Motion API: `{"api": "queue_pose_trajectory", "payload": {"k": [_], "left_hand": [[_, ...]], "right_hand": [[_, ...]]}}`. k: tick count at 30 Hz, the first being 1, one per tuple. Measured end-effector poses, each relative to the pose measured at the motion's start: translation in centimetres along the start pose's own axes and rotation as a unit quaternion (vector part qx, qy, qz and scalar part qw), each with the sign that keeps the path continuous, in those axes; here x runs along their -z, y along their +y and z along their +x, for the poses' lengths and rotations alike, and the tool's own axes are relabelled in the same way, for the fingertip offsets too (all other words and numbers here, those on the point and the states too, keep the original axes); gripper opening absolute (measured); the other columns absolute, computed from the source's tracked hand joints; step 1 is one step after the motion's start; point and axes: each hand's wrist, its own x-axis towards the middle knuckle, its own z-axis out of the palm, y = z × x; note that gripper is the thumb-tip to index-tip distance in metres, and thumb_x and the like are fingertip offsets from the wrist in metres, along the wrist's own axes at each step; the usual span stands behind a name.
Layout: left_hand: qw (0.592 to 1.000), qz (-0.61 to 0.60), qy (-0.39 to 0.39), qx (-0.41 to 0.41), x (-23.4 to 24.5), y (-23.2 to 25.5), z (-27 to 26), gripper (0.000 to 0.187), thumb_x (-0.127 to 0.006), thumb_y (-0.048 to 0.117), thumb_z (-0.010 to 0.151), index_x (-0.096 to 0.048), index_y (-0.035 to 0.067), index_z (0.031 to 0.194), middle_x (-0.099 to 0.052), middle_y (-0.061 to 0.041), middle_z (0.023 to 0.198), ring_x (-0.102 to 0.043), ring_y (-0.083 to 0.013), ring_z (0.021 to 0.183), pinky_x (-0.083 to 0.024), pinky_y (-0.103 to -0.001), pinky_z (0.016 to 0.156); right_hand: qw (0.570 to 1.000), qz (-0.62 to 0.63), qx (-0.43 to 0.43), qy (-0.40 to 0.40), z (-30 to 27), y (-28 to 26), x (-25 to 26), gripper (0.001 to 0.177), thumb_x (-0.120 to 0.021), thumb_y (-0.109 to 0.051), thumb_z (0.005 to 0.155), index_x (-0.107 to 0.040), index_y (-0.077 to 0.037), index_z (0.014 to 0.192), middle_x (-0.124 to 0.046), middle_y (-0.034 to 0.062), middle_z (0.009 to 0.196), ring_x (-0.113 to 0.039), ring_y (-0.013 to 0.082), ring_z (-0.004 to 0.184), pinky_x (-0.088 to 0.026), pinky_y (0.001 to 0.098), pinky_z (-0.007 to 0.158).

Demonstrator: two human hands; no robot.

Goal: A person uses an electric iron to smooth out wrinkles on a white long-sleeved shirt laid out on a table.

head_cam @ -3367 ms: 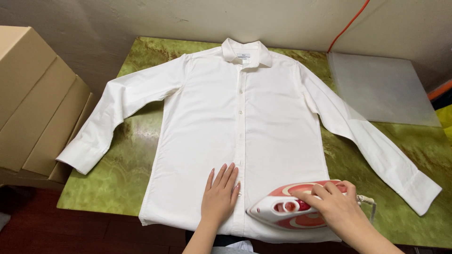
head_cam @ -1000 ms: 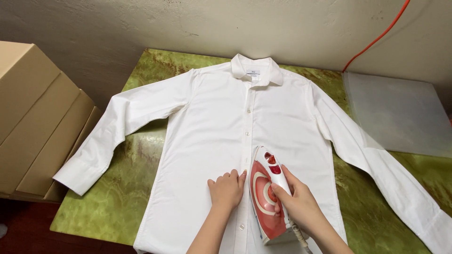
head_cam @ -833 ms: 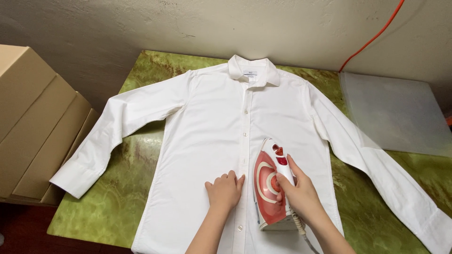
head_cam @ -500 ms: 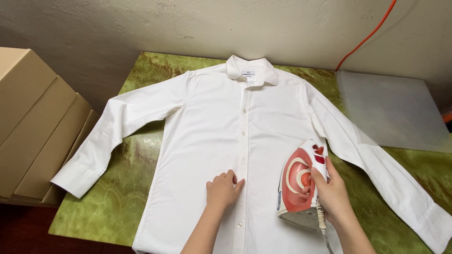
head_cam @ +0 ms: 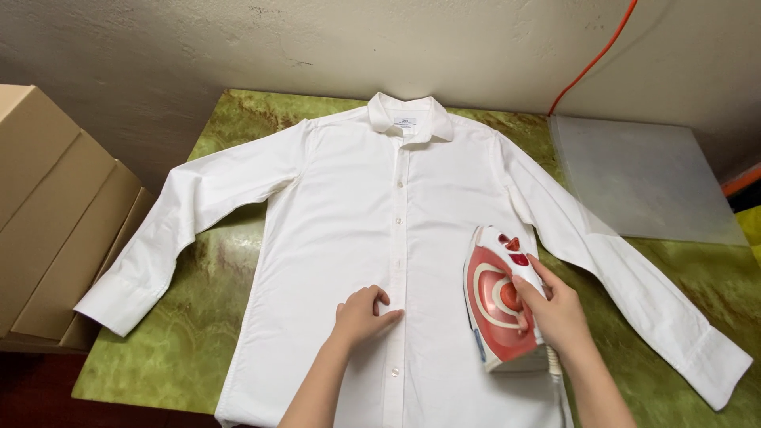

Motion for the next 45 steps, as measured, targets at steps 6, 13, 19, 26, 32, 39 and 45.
{"api": "queue_pose_trajectory", "payload": {"k": [6, 13, 19, 26, 32, 39, 45], "left_hand": [[0.998, -0.067, 0.014, -0.015, 0.4, -0.7, -0.6, 0.04, -0.083, 0.053, 0.096, -0.078, 0.031, 0.13, -0.065, 0.014, 0.095, -0.066, -0.0061, 0.094, -0.041, -0.034, 0.115], [0.994, -0.016, 0.084, -0.067, -1.9, -1.5, -1.0, 0.027, -0.071, 0.047, 0.106, -0.075, 0.031, 0.127, -0.063, 0.011, 0.097, -0.064, -0.0133, 0.103, -0.043, -0.039, 0.109], [0.981, 0.042, 0.151, -0.119, -3.7, -2.6, -1.1, 0.028, -0.062, 0.051, 0.112, -0.071, 0.03, 0.128, -0.066, 0.007, 0.101, -0.064, -0.0194, 0.102, -0.045, -0.043, 0.102], [0.884, 0.192, 0.319, -0.283, -5.7, -4.1, -3.6, 0.028, -0.06, 0.032, 0.116, -0.068, 0.02, 0.14, -0.064, -0.002, 0.114, -0.056, -0.0281, 0.095, -0.047, -0.045, 0.084], [0.892, 0.195, 0.31, -0.264, -3.6, -5.3, -3.8, 0.034, -0.06, 0.037, 0.114, -0.068, 0.026, 0.145, -0.062, -0.001, 0.128, -0.056, -0.0264, 0.115, -0.044, -0.049, 0.101], [0.85, 0.289, 0.385, -0.212, -2.9, -7.6, -0.1, 0.072, -0.037, 0.067, 0.12, -0.039, 0.028, 0.18, -0.029, -0.004, 0.192, -0.018, -0.03, 0.178, -0.007, -0.062, 0.143], [0.863, 0.277, 0.357, -0.227, -0.9, -6.5, 0.2, 0.067, -0.035, 0.065, 0.121, -0.043, 0.032, 0.178, -0.026, -0.004, 0.192, -0.018, -0.0288, 0.177, -0.006, -0.058, 0.143]], "right_hand": [[0.987, 0.142, -0.028, 0.075, -2.0, -2.1, -3.2, 0.04, -0.061, -0.022, 0.112, -0.072, -0.021, 0.151, -0.061, 0.008, 0.082, -0.056, 0.0231, 0.057, -0.049, 0.0389, 0.062], [0.998, 0.025, -0.048, -0.022, -2.4, -3.6, -0.1, 0.083, -0.071, -0.023, 0.097, -0.062, -0.033, 0.178, -0.054, 0.0145, 0.058, -0.047, 0.0209, 0.055, -0.046, 0.0349, 0.074], [0.997, 0.064, -0.048, 0.015, -1.8, -1.8, -2.3, 0.083, -0.067, -0.03, 0.106, -0.044, -0.027, 0.186, -0.057, 0.0077, 0.065, -0.053, 0.0205, 0.057, -0.049, 0.0345, 0.078], [0.996, 0.074, -0.024, 0.048, -1.9, -2.2, -2.4, 0.063, -0.069, -0.022, 0.102, -0.063, -0.022, 0.164, -0.06, 0.0135, 0.063, -0.054, 0.0224, 0.055, -0.048, 0.036, 0.068], [0.992, -0.043, -0.002, -0.115, 0.4, -1.8, 0.2, 0.076, -0.078, -0.016, 0.099, -0.069, -0.029, 0.173, -0.056, 0.0134, 0.052, -0.051, 0.0228, 0.046, -0.052, 0.0324, 0.077], [0.972, -0.132, -0.009, -0.196, 0.1, -4.5, 0.4, 0.072, -0.078, -0.012, 0.098, -0.081, -0.035, 0.166, -0.055, 0.0178, 0.05, -0.047, 0.025, 0.045, -0.046, 0.0323, 0.067], [0.962, -0.203, -0.022, -0.181, 0.3, -6.7, -0.8, 0.068, -0.078, -0.017, 0.101, -0.081, -0.041, 0.165, -0.072, 0.0118, 0.084, -0.055, 0.0264, 0.051, -0.054, 0.0357, 0.061]]}}
